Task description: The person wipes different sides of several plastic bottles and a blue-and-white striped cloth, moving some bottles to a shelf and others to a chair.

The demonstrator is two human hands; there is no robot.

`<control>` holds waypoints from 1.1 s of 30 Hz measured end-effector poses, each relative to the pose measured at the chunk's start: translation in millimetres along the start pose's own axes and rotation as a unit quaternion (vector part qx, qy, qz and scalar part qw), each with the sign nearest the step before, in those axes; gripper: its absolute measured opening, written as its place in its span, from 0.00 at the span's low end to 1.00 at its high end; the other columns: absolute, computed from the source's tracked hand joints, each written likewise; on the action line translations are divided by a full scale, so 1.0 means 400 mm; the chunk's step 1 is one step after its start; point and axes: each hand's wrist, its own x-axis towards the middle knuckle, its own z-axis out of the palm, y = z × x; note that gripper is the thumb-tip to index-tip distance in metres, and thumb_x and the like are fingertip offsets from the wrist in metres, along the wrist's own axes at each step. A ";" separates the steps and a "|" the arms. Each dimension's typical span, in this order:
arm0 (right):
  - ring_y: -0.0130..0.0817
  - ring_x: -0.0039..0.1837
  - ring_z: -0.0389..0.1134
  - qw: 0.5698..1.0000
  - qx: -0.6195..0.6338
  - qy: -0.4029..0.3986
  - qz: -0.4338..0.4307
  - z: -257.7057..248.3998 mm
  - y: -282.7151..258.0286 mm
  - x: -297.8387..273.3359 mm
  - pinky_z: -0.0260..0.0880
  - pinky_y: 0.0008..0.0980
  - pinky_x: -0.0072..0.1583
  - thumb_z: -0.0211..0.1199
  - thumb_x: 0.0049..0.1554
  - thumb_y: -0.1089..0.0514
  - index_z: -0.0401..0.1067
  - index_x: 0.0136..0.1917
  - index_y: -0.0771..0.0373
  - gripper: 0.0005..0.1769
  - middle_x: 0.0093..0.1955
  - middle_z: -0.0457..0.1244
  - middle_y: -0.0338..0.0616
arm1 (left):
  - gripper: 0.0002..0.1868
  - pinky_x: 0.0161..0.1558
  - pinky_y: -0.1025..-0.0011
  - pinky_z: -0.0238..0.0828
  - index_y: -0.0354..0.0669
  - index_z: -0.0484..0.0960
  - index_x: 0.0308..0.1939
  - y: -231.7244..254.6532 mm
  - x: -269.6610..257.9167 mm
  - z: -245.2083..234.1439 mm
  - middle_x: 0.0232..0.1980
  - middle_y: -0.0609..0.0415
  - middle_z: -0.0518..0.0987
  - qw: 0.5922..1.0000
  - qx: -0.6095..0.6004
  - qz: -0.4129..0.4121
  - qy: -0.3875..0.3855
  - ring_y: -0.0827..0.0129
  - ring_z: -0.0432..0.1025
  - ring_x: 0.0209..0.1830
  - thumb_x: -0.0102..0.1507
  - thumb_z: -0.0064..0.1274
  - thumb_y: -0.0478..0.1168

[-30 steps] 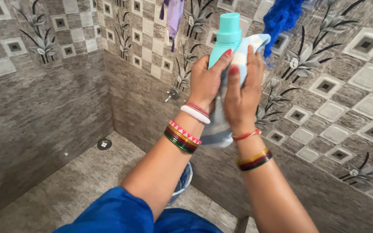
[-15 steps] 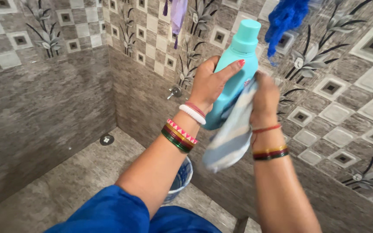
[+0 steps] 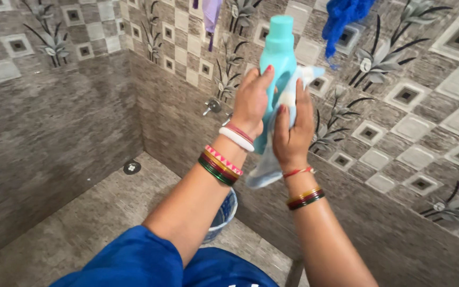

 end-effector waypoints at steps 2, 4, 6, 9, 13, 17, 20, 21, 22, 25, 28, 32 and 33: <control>0.51 0.79 0.60 0.996 0.077 0.015 0.037 0.015 0.047 -0.049 0.57 0.46 0.77 0.51 0.72 0.53 0.60 0.78 0.72 0.27 0.77 0.59 0.59 | 0.12 0.39 0.74 0.64 0.40 0.78 0.39 0.025 -0.001 0.010 0.35 0.59 0.74 0.999 -0.029 0.007 -0.014 0.76 0.66 0.34 0.69 0.54 0.46; 0.46 0.69 0.65 0.959 0.193 0.019 0.209 0.021 0.118 -0.048 0.64 0.42 0.70 0.52 0.68 0.53 0.66 0.73 0.71 0.26 0.69 0.65 0.56 | 0.12 0.38 0.75 0.64 0.40 0.78 0.39 0.053 -0.003 0.014 0.34 0.59 0.74 0.999 -0.036 0.010 -0.025 0.77 0.66 0.34 0.67 0.55 0.46; 0.43 0.60 0.69 0.871 0.310 0.040 0.379 0.012 0.172 -0.035 0.69 0.41 0.62 0.54 0.66 0.54 0.69 0.68 0.72 0.23 0.61 0.68 0.53 | 0.13 0.37 0.75 0.63 0.40 0.77 0.38 0.067 -0.007 0.015 0.33 0.59 0.74 0.999 -0.024 0.009 -0.034 0.77 0.65 0.33 0.67 0.58 0.46; 0.43 0.51 0.70 0.815 0.291 0.038 0.499 -0.001 0.189 -0.018 0.71 0.42 0.54 0.54 0.67 0.55 0.72 0.61 0.75 0.20 0.51 0.69 0.50 | 0.16 0.38 0.75 0.63 0.39 0.75 0.37 0.063 -0.016 0.010 0.34 0.59 0.73 0.999 -0.028 0.034 -0.024 0.76 0.65 0.33 0.68 0.60 0.48; 0.37 0.52 0.71 0.951 0.075 -0.017 0.299 0.031 0.084 -0.029 0.71 0.38 0.56 0.54 0.68 0.58 0.72 0.64 0.71 0.17 0.53 0.71 0.48 | 0.16 0.39 0.77 0.61 0.40 0.77 0.41 0.061 -0.003 0.010 0.35 0.61 0.73 0.994 -0.001 0.104 -0.027 0.79 0.63 0.35 0.69 0.58 0.49; 0.35 0.63 0.67 0.976 0.176 0.022 0.128 0.082 -0.064 -0.061 0.67 0.38 0.64 0.54 0.70 0.61 0.55 0.78 0.72 0.27 0.66 0.66 0.49 | 0.15 0.37 0.77 0.63 0.41 0.77 0.42 0.071 0.014 0.016 0.35 0.62 0.74 0.991 0.054 0.119 -0.031 0.80 0.64 0.34 0.69 0.56 0.50; 0.33 0.47 0.63 0.959 0.079 0.024 0.270 0.087 -0.054 -0.033 0.67 0.33 0.51 0.53 0.65 0.59 0.61 0.77 0.68 0.29 0.50 0.69 0.48 | 0.15 0.36 0.77 0.61 0.41 0.78 0.42 0.098 0.015 0.003 0.34 0.63 0.73 0.993 0.066 0.082 -0.061 0.81 0.63 0.33 0.68 0.57 0.50; 0.34 0.54 0.64 0.969 0.112 0.038 0.216 0.087 -0.025 -0.020 0.66 0.34 0.58 0.52 0.66 0.60 0.62 0.76 0.71 0.27 0.56 0.68 0.49 | 0.16 0.36 0.77 0.60 0.40 0.79 0.42 0.109 0.012 -0.002 0.34 0.63 0.72 0.993 0.063 0.064 -0.076 0.81 0.62 0.33 0.68 0.57 0.50; 0.35 0.61 0.65 0.975 0.146 0.050 0.162 0.079 0.012 -0.002 0.66 0.34 0.64 0.52 0.68 0.62 0.64 0.75 0.74 0.24 0.62 0.67 0.50 | 0.16 0.37 0.77 0.61 0.40 0.80 0.42 0.121 0.005 -0.006 0.34 0.63 0.73 0.994 0.062 0.044 -0.082 0.81 0.63 0.33 0.67 0.58 0.50; 0.33 0.61 0.69 0.944 0.238 0.037 0.225 0.052 0.105 0.047 0.68 0.32 0.65 0.50 0.68 0.62 0.71 0.70 0.77 0.22 0.62 0.70 0.48 | 0.16 0.38 0.78 0.63 0.40 0.81 0.42 0.152 -0.018 -0.017 0.36 0.62 0.76 0.994 0.058 -0.004 -0.093 0.81 0.65 0.34 0.64 0.61 0.50; 0.33 0.57 0.69 0.945 0.204 0.012 0.257 0.064 0.095 0.073 0.70 0.32 0.61 0.51 0.67 0.61 0.74 0.67 0.75 0.21 0.58 0.71 0.50 | 0.18 0.39 0.78 0.64 0.40 0.81 0.43 0.166 -0.013 -0.031 0.36 0.62 0.76 0.995 0.054 -0.004 -0.089 0.81 0.65 0.34 0.63 0.62 0.51; 0.39 0.63 0.70 0.984 0.104 0.011 0.147 0.082 -0.047 0.110 0.69 0.34 0.65 0.52 0.66 0.60 0.66 0.71 0.71 0.22 0.65 0.68 0.53 | 0.20 0.44 0.78 0.67 0.37 0.79 0.45 0.165 0.004 -0.036 0.40 0.61 0.79 0.995 0.048 0.019 -0.086 0.81 0.69 0.40 0.64 0.62 0.51; 0.41 0.66 0.69 0.989 0.091 0.001 0.114 0.092 -0.088 0.112 0.68 0.35 0.68 0.52 0.67 0.60 0.65 0.72 0.71 0.23 0.68 0.67 0.55 | 0.20 0.47 0.79 0.69 0.37 0.79 0.47 0.166 0.003 -0.038 0.43 0.61 0.81 0.995 0.048 0.018 -0.087 0.82 0.71 0.42 0.63 0.62 0.51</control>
